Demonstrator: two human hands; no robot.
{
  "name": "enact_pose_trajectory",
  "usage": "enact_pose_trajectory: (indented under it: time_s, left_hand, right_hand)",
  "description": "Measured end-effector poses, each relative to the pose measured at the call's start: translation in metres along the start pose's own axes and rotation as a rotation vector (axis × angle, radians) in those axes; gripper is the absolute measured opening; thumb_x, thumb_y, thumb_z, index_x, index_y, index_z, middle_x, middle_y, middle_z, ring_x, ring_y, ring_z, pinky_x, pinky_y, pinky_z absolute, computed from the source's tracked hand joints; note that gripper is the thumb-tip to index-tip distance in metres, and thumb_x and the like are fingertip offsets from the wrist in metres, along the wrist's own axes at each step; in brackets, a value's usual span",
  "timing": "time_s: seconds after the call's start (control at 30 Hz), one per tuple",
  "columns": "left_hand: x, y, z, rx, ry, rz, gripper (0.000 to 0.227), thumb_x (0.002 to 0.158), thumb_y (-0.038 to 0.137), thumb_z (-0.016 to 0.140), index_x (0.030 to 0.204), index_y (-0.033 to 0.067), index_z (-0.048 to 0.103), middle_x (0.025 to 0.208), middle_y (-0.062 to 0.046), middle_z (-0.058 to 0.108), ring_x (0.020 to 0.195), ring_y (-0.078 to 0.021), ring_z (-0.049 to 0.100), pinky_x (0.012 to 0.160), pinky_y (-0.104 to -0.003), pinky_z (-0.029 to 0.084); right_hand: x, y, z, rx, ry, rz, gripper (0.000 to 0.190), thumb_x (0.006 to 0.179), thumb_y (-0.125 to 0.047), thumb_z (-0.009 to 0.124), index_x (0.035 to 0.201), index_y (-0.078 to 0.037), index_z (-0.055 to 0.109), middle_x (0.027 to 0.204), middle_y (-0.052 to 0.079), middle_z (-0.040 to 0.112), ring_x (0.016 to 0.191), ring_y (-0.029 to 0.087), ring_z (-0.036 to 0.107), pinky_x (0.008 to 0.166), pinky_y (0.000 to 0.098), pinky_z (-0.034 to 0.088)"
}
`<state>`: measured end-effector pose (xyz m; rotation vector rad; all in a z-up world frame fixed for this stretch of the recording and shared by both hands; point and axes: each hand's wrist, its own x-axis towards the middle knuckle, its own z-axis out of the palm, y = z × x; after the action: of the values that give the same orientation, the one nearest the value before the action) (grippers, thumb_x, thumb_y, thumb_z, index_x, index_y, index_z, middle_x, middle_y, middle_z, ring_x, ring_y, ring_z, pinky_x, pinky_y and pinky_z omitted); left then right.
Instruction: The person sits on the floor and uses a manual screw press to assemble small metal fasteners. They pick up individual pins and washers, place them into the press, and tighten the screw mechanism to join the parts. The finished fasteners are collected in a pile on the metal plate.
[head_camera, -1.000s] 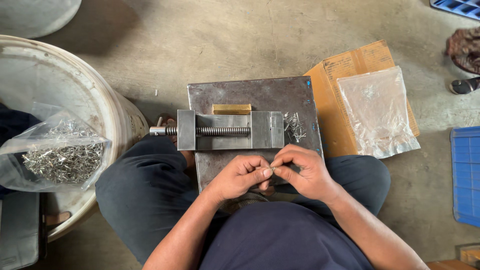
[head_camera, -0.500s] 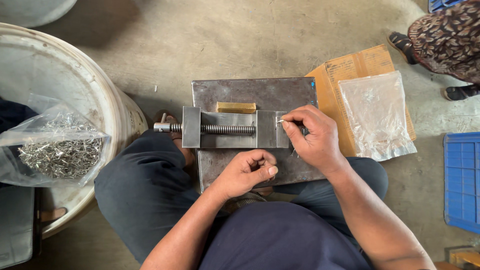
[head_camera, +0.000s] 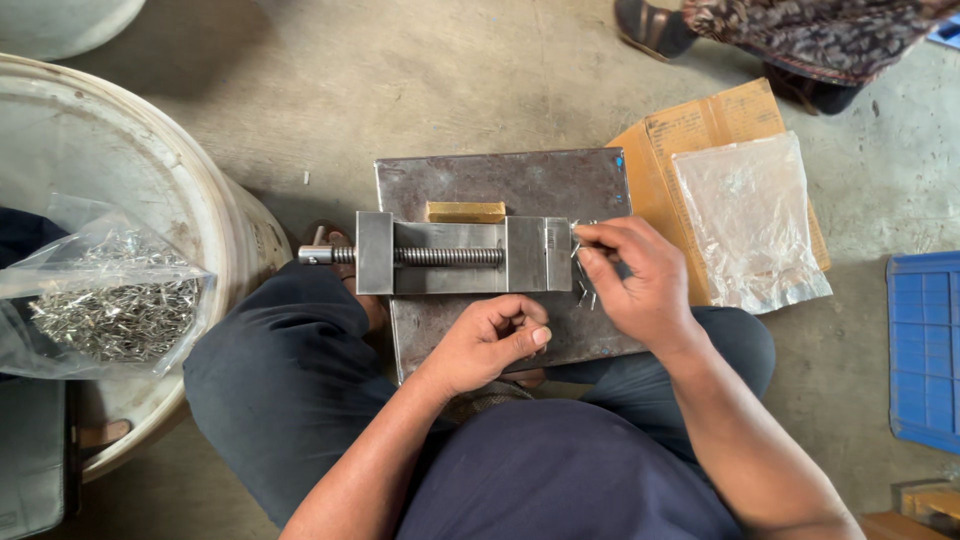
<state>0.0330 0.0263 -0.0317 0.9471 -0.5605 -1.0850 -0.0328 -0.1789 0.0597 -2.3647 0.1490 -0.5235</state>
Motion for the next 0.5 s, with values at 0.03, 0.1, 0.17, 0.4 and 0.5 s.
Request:
enact_pose_trajectory:
  time_s: [0.03,0.1,0.17,0.4,0.5]
  left_hand:
    - [0.000,-0.002,0.000,-0.002,0.007,-0.013,0.013,0.101,0.016,0.068,0.102,0.0030,0.064,0.082,0.006,0.060,0.076,-0.0024,0.052,0.068,-0.022,0.046]
    - [0.001,-0.010,0.000,-0.022,0.017,-0.023,0.013,0.100,0.015,0.068,0.104,0.0025,0.064,0.084,0.006,0.061,0.077,-0.0031,0.054,0.069,-0.022,0.047]
    - [0.003,-0.015,-0.003,-0.052,0.020,-0.005,0.014,0.101,0.014,0.068,0.108,0.0022,0.064,0.084,0.005,0.061,0.077,-0.0040,0.055,0.070,-0.023,0.048]
    - [0.001,-0.009,0.002,0.001,0.044,-0.040,0.013,0.102,0.013,0.066,0.106,0.0014,0.065,0.085,0.003,0.063,0.079,-0.0050,0.058,0.072,-0.022,0.049]
    - [0.003,-0.010,0.004,0.040,0.069,-0.047,0.012,0.101,0.013,0.066,0.106,0.0018,0.065,0.084,0.003,0.062,0.077,-0.0047,0.057,0.071,-0.022,0.048]
  right_hand:
    - [-0.007,0.006,-0.003,-0.002,0.016,0.014,0.018,0.094,-0.002,0.073,0.112,-0.001,0.072,0.103,0.009,0.070,0.087,0.016,0.069,0.075,0.0288,0.055]
    - [-0.028,0.021,-0.008,-0.007,0.019,0.098,0.016,0.095,-0.002,0.073,0.111,-0.002,0.073,0.100,0.009,0.069,0.082,0.015,0.066,0.072,0.0283,0.053]
    - [-0.044,0.039,-0.014,-0.013,0.000,0.223,0.012,0.097,-0.003,0.073,0.109,-0.002,0.074,0.095,0.007,0.069,0.072,0.015,0.061,0.067,0.0279,0.050]
    - [-0.079,0.044,-0.017,-0.120,-0.108,0.243,0.014,0.092,-0.010,0.075,0.105,-0.003,0.075,0.090,0.008,0.070,0.067,0.018,0.063,0.063,0.0298,0.050]
    - [-0.072,0.045,-0.017,-0.126,-0.116,0.211,0.017,0.092,-0.011,0.074,0.107,-0.004,0.074,0.087,0.008,0.068,0.073,0.020,0.068,0.066,0.0318,0.053]
